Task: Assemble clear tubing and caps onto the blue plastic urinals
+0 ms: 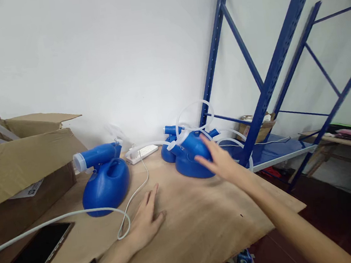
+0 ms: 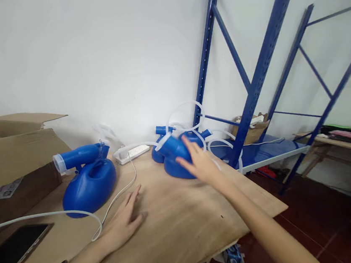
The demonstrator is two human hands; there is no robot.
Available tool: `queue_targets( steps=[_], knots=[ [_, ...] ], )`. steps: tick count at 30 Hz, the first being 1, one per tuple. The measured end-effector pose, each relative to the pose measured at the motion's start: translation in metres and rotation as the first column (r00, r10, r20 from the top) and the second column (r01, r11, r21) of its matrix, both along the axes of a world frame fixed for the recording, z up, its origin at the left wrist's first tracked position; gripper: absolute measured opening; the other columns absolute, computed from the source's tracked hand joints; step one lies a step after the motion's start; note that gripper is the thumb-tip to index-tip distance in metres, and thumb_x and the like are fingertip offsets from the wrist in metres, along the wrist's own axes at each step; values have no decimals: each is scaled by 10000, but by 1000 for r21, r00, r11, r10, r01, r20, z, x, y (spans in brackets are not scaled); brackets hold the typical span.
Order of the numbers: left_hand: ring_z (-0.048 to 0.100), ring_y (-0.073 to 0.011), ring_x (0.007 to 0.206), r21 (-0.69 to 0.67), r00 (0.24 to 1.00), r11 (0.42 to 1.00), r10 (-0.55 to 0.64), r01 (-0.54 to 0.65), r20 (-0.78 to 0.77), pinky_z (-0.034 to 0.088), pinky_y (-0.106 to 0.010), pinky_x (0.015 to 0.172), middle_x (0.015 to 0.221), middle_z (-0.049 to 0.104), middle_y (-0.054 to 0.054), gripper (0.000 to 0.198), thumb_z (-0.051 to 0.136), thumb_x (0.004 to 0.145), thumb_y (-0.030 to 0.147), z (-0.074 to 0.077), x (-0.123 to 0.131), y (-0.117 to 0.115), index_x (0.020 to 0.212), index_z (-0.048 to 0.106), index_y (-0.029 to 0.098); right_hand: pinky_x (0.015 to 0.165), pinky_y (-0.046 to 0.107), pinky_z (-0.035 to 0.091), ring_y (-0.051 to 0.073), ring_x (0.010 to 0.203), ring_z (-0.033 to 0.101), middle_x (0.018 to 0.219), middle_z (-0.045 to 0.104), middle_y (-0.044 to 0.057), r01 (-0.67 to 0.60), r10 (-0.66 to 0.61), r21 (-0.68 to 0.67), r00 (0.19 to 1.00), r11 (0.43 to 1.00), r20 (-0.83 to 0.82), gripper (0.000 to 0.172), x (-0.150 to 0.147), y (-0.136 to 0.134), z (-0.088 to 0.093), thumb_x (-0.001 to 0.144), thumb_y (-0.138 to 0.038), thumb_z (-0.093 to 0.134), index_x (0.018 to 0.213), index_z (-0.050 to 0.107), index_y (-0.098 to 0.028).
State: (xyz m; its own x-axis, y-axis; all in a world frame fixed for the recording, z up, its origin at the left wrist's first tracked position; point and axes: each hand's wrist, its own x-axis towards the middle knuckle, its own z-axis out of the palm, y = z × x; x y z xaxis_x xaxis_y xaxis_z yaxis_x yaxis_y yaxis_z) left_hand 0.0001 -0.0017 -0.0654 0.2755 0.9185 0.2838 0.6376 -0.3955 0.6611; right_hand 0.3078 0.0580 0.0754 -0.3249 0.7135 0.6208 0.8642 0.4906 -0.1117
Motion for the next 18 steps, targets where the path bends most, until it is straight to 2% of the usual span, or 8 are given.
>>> queue_targets(
  steps=[2, 4, 5, 7, 9, 13, 18],
  knots=[
    [415, -341, 1449, -31, 1000, 1000, 0, -1, -24, 374, -498, 1155, 1597, 404, -154, 794, 529, 922, 399, 4, 1, -1, 1631, 209, 237, 977, 494, 525, 358, 1024, 728, 1405, 606, 210, 138, -153, -128, 982, 982, -114, 807, 6, 17, 36, 1012, -607, 373, 1639, 108, -175],
    [427, -339, 1440, -70, 999, 998, -3, 0, -42, 376, -505, 1154, 1597, 399, -157, 798, 514, 925, 390, 7, 1, -2, 1635, 187, 232, 922, 478, 532, 318, 765, 760, 1258, 696, 223, 248, -301, -354, 948, 902, -105, 806, 10, 37, 59, 1019, -623, 306, 1631, 117, -135],
    [425, -340, 1442, -82, 999, 997, -3, -1, -49, 378, -509, 1153, 1598, 395, -158, 799, 509, 925, 387, 9, 2, -3, 1636, 178, 232, 916, 475, 525, 303, 684, 752, 1164, 734, 220, 288, -350, -438, 934, 851, -66, 797, 11, 47, 64, 1023, -613, 296, 1623, 134, -113],
    [394, -344, 1466, -84, 998, 996, 3, -8, -58, 372, -518, 1158, 1606, 382, -158, 797, 505, 924, 378, 10, 2, -4, 1636, 176, 235, 928, 471, 504, 295, 635, 740, 1002, 770, 205, 353, -394, -508, 919, 786, 29, 754, 10, 64, 64, 1044, -570, 243, 1604, 162, -72],
    [359, -345, 1489, -73, 998, 997, 9, -14, -68, 358, -525, 1167, 1611, 375, -160, 796, 508, 921, 361, 10, 3, -4, 1635, 179, 236, 952, 467, 479, 296, 653, 744, 946, 771, 202, 398, -402, -472, 910, 787, 97, 707, 5, 78, 58, 1063, -518, 161, 1590, 158, -46],
    [375, -336, 1480, -63, 997, 998, -18, 13, -79, 352, -526, 1172, 1598, 388, -165, 806, 509, 917, 327, 10, 4, -4, 1638, 161, 233, 994, 468, 440, 298, 715, 755, 1019, 751, 224, 422, -398, -401, 906, 813, 146, 669, -6, 95, 50, 1069, -481, 99, 1573, 175, -47],
    [425, -312, 1445, -63, 993, 998, -34, 27, -117, 382, -488, 1162, 1570, 410, -175, 799, 493, 923, 293, 13, 2, -5, 1639, 150, 199, 974, 428, 456, 271, 724, 758, 1098, 719, 252, 451, -413, -422, 892, 786, 184, 657, -17, 118, 48, 1068, -469, 95, 1538, 227, -29]
  ],
)
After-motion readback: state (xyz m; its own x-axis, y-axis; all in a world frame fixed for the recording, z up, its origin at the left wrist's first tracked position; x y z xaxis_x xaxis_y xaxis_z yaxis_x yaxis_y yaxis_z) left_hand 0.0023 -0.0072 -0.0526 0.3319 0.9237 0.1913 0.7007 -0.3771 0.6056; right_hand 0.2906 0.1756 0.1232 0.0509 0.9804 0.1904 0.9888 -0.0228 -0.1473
